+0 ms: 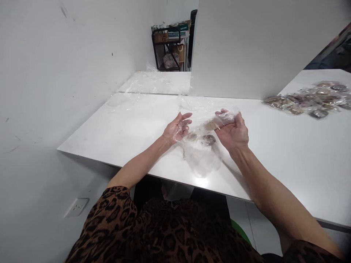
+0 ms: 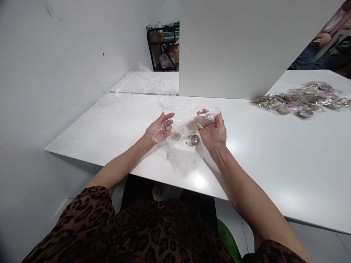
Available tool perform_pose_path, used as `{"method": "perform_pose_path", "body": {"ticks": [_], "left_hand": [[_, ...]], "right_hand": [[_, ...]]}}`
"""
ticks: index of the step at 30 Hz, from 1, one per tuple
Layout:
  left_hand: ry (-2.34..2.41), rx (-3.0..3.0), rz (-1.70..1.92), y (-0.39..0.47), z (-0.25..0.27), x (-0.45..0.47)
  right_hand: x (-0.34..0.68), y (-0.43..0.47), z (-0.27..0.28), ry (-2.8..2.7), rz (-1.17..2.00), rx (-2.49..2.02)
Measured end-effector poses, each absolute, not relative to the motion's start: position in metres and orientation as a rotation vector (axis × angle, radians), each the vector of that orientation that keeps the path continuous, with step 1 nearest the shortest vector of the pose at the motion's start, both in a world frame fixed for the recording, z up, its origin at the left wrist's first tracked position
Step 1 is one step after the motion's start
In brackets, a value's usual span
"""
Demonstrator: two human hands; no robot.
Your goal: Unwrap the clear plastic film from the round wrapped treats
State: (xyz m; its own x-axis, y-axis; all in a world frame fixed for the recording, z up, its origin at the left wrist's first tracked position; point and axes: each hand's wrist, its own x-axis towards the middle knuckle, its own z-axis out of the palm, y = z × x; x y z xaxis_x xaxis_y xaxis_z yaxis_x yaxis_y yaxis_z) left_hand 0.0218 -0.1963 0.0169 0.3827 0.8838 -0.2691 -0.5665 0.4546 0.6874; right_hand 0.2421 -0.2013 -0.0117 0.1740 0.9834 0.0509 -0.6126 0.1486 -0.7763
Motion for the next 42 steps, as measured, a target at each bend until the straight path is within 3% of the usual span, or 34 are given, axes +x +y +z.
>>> {"method": "perform_pose_path", "body": {"ticks": [9, 17, 42], "left_hand": [[0.935, 1.331, 1.01, -0.209, 0.017, 0.028], [0.997, 1.117, 1.183, -0.202, 0.033, 0.033], [0.622, 1.616, 1.519, -0.192, 0.21, 0.071]], "right_hand": [[0.24, -0.209, 0.005, -0.84, 1.192, -0.669], [0.245, -0.2, -0.011, -0.669, 1.284, -0.895], [0.245, -0.204, -0.003, -0.784, 1.16, -1.018]]}}
